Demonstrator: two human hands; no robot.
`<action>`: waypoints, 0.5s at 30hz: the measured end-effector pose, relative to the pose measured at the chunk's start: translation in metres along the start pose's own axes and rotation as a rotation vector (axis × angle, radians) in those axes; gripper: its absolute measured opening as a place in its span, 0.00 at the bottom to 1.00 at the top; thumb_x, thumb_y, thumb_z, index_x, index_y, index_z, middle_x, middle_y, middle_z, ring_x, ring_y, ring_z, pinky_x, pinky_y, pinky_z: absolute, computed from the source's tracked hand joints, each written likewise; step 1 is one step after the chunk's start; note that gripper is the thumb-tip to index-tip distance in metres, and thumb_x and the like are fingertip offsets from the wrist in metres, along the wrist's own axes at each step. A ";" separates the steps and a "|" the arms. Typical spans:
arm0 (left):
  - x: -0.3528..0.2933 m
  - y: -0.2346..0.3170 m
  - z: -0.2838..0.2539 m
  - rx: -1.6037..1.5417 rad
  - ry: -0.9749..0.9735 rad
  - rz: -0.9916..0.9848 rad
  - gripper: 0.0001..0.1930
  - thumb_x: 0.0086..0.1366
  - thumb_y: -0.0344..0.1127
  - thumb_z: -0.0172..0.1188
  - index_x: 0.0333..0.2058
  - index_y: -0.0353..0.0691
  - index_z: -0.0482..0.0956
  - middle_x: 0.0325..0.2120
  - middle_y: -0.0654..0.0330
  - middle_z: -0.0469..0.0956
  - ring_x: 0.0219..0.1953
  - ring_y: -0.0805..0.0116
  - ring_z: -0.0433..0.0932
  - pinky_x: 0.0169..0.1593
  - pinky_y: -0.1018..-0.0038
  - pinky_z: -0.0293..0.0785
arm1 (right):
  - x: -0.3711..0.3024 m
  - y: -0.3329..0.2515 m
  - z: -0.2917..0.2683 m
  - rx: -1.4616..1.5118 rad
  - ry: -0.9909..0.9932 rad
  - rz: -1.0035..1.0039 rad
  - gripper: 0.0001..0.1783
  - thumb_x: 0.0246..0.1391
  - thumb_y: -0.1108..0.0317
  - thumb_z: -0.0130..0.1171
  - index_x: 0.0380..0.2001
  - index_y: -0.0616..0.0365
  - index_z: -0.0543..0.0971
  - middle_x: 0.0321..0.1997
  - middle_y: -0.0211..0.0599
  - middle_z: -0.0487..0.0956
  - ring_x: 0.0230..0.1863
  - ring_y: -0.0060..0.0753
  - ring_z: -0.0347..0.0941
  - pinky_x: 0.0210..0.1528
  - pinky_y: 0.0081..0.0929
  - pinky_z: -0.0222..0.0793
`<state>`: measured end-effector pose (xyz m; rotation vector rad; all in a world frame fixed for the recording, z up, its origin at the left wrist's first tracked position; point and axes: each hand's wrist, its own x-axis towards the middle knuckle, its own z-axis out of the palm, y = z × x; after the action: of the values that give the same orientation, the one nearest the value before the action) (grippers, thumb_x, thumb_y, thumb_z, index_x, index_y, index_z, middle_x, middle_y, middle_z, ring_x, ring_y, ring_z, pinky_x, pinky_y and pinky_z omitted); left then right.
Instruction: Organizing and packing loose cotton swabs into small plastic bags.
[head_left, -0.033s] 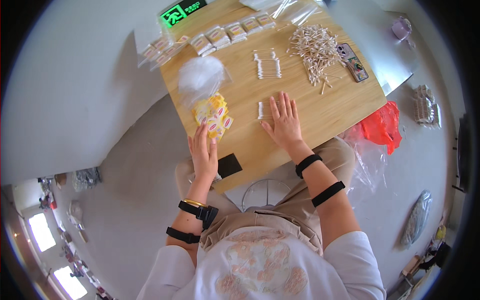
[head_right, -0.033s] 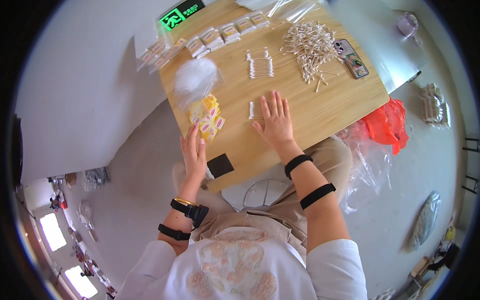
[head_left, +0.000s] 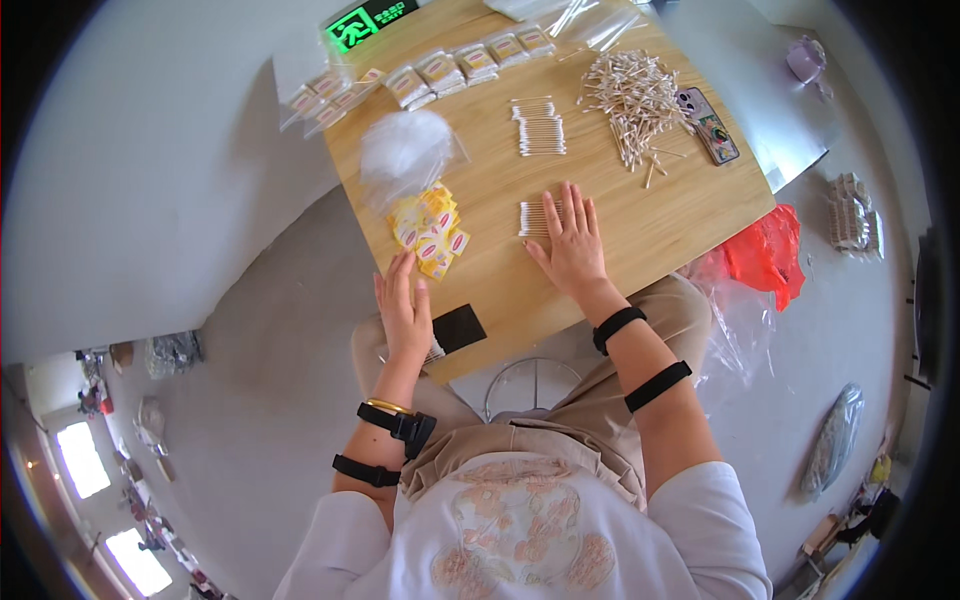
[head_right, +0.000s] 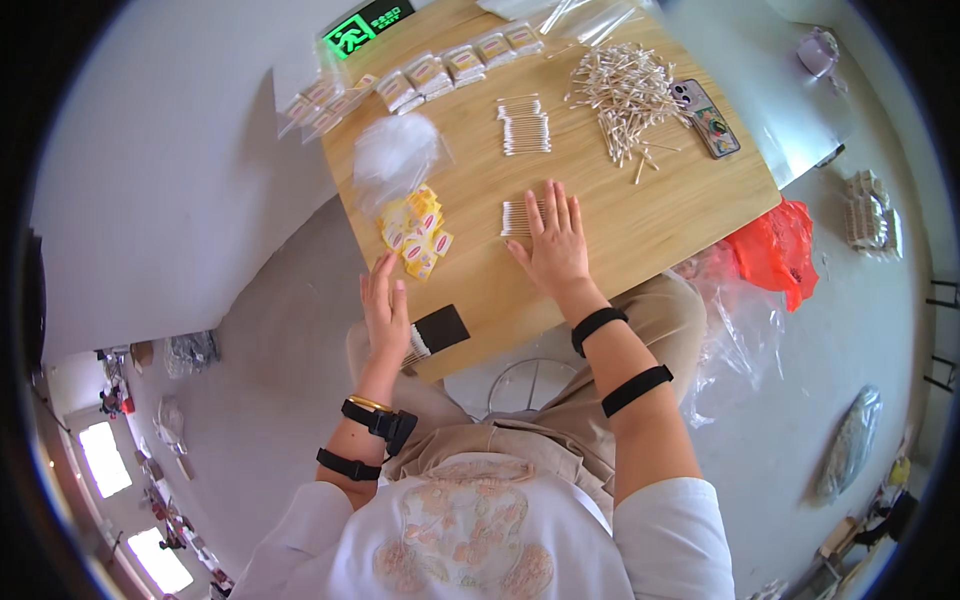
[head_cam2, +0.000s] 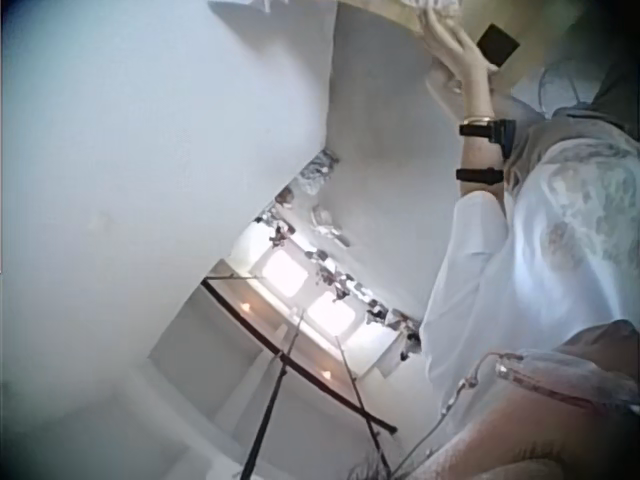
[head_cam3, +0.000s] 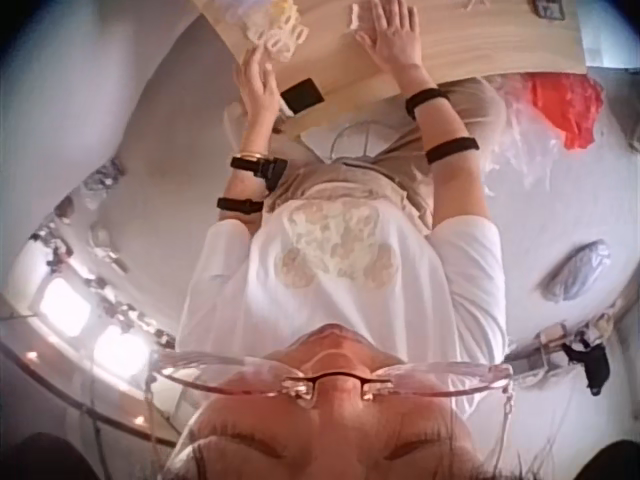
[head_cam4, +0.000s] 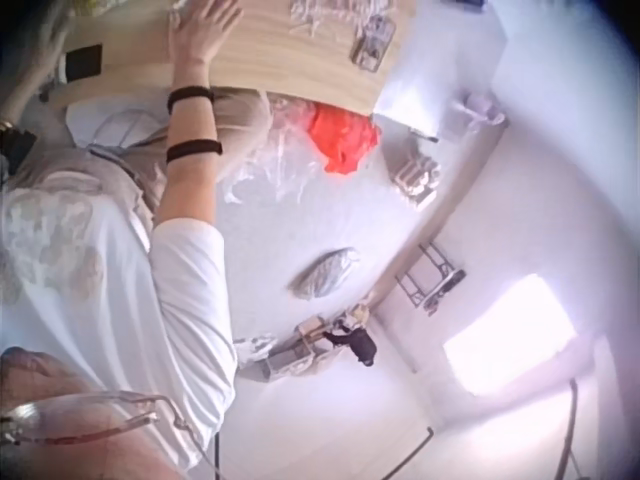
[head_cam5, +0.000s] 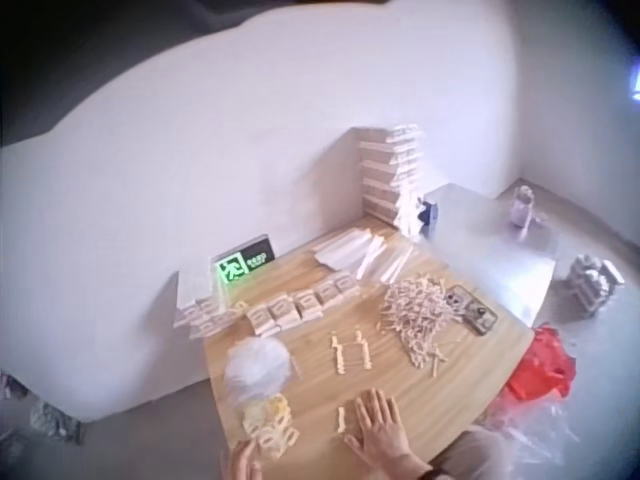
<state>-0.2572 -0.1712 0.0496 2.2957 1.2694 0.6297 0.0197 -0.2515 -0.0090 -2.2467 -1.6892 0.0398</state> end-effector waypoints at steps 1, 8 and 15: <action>-0.007 -0.004 -0.005 0.010 0.046 -0.014 0.22 0.68 0.31 0.50 0.61 0.43 0.71 0.62 0.55 0.70 0.67 0.54 0.65 0.73 0.47 0.44 | 0.000 -0.001 0.001 -0.013 -0.013 -0.001 0.47 0.61 0.40 0.51 0.73 0.58 0.53 0.77 0.57 0.48 0.79 0.53 0.39 0.78 0.50 0.35; -0.044 -0.024 -0.034 0.078 0.100 -0.024 0.20 0.64 0.28 0.54 0.56 0.43 0.74 0.58 0.57 0.74 0.64 0.55 0.68 0.72 0.47 0.45 | -0.002 -0.002 0.005 -0.044 -0.017 -0.019 0.46 0.61 0.39 0.50 0.73 0.56 0.53 0.78 0.55 0.47 0.79 0.52 0.39 0.78 0.49 0.34; -0.075 -0.025 -0.020 0.059 0.010 -0.080 0.18 0.66 0.32 0.54 0.55 0.42 0.74 0.58 0.56 0.73 0.64 0.55 0.68 0.71 0.46 0.47 | -0.041 -0.079 0.014 -0.018 -0.168 -0.306 0.47 0.60 0.35 0.48 0.72 0.56 0.56 0.78 0.54 0.47 0.80 0.50 0.39 0.79 0.48 0.32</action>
<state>-0.3206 -0.2206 0.0385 2.2786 1.3950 0.5843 -0.0689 -0.2675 -0.0077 -2.0201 -2.1124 0.1450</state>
